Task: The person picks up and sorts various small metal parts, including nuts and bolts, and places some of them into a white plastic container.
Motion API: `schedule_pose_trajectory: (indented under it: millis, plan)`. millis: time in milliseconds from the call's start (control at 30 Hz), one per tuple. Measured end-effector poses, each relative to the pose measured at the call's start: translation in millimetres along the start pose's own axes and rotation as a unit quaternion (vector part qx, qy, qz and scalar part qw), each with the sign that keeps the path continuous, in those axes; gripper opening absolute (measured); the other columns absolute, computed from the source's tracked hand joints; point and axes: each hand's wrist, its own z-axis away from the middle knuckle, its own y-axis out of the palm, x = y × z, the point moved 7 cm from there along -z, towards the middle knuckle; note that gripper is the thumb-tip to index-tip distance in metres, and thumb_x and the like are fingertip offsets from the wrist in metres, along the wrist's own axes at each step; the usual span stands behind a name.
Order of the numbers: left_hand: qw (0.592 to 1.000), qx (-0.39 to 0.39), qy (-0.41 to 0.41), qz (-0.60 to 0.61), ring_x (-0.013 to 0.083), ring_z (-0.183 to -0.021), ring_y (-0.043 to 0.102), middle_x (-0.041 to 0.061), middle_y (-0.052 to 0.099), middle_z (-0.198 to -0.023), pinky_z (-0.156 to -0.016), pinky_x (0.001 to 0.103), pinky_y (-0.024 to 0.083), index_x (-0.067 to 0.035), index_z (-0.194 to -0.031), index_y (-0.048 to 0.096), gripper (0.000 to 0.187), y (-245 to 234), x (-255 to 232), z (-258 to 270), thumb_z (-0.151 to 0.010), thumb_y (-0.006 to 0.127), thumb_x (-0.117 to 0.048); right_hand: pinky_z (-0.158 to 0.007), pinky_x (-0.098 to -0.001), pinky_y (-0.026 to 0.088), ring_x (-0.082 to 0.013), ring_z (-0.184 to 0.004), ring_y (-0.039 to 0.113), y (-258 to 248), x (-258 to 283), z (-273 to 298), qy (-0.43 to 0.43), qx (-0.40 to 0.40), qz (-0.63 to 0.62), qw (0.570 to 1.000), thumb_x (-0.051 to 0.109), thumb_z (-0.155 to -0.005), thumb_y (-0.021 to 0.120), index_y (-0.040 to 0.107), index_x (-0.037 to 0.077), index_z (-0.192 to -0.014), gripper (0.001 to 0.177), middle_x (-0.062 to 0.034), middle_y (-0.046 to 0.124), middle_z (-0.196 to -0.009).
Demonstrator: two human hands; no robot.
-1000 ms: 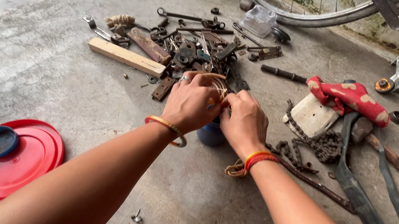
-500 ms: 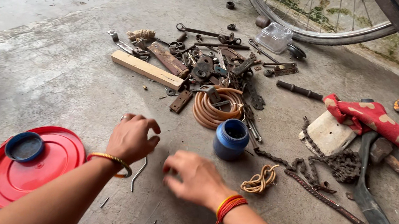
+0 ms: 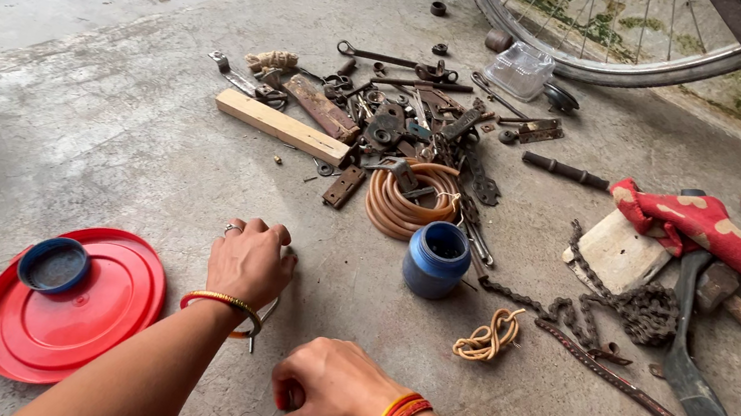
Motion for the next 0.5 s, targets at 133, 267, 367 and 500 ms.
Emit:
schedule_pose_trajectory:
  millis: [133,267,367,500]
  plan:
    - [0.999,0.02,-0.008,-0.028,0.0351,-0.123,0.054,0.014,0.065,-0.12,-0.097,0.046,0.046,-0.015,-0.113,0.07,0.029,1,-6,-7,-0.09,0.069,-0.033,-0.068,-0.0362,0.057,-0.022,-0.075,0.073,3,-7,1,-0.002,0.013,-0.003,1.0,0.029,-0.07,0.082,0.075,0.013,-0.084,0.023,-0.0027,0.073,-0.077]
    - [0.999,0.025,-0.018,-0.034,0.0349,-0.121,0.055,0.015,0.065,-0.119,-0.098,0.046,0.046,-0.016,-0.109,0.072,0.022,6,-7,-11,-0.091,0.065,-0.026,-0.068,-0.0349,0.057,-0.0215,-0.074,0.073,-1,-15,3,-0.004,0.033,-0.024,0.999,0.021,-0.07,0.083,0.074,0.01,-0.084,0.02,-0.0043,0.073,-0.077]
    - [0.999,0.026,-0.009,-0.032,0.0347,-0.121,0.056,0.014,0.065,-0.118,-0.099,0.046,0.047,-0.017,-0.107,0.074,0.019,10,-6,-14,-0.092,0.062,-0.021,-0.068,-0.0341,0.058,-0.0208,-0.075,0.073,-8,-23,4,0.009,0.032,-0.043,0.999,0.014,-0.068,0.084,0.074,0.009,-0.084,0.02,-0.0053,0.073,-0.079]
    - [0.999,0.028,-0.007,-0.032,0.034,-0.12,0.055,0.013,0.065,-0.118,-0.098,0.045,0.047,-0.016,-0.105,0.075,0.019,15,-6,-16,-0.092,0.061,-0.019,-0.075,-0.0321,0.061,-0.0192,-0.079,0.075,-18,-31,-4,-0.011,-0.004,-0.055,0.998,0.008,-0.071,0.08,0.074,0.007,-0.088,0.017,-0.0068,0.075,-0.085]
